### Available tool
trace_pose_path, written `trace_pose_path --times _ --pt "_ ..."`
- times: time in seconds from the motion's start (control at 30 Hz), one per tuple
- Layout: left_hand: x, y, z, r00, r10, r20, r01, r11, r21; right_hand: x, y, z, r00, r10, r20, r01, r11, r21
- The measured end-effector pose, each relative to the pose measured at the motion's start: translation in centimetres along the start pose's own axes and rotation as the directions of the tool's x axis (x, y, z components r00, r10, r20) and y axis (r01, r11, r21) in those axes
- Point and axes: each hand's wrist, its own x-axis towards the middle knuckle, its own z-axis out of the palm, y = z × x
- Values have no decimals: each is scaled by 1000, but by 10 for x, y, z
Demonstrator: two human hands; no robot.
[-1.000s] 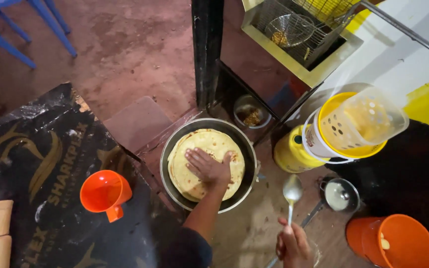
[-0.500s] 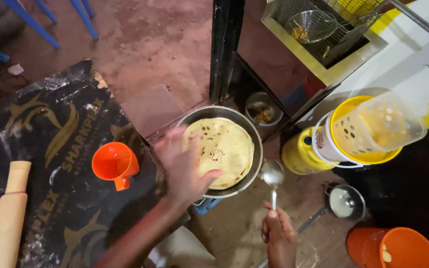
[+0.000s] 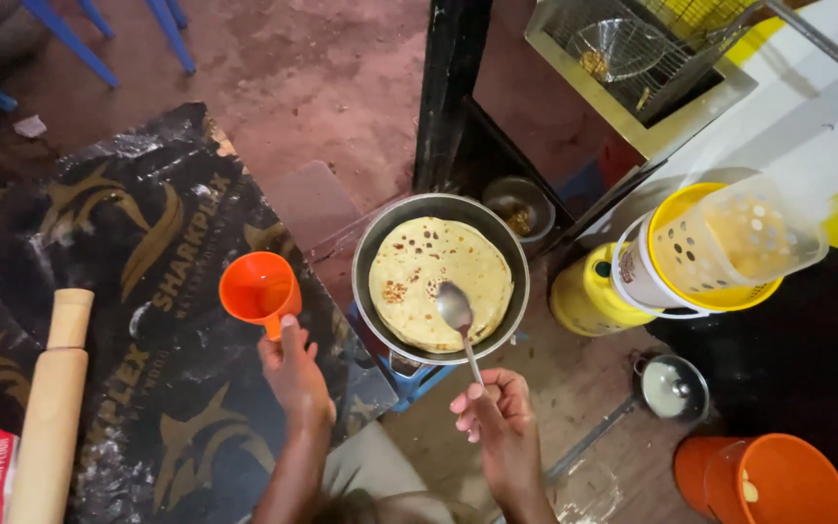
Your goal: Cooking chapatis in a pan, including flipping by hand, pressing to ensure even cooking, and applying oil with a spoon.
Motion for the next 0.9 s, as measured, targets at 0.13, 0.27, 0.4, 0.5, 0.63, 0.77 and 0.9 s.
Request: trace_pose_path --times 0.13,0.27,0.4,0.5,0.63,0.77,0.9 --pt "8 -6 1 984 66 168 -17 961 -275 -18 -45 37 991 98 -96 -102 994 -32" --pt "0 -15 1 958 120 262 -40 956 -292 -25 -82 68 995 71 -71 -79 990 -117" --pt "-42 2 -10 942 139 306 -125 990 -67 -11 -76 75 990 -73 116 90 986 -142" --pt "-68 17 -12 906 122 404 -157 986 54 -7 -84 79 948 -155 279 201 969 -143" --pt "-85 20 -12 812 309 495 -391 918 67 -4 -97 77 952 -73 297 153 954 -257" --pt "-95 25 -11 681 419 601 -558 828 55 0 -94 64 943 -153 295 245 920 -307" --pt "-103 27 -2 631 426 649 -569 822 12 3 -86 58 971 -158 179 207 931 -300"
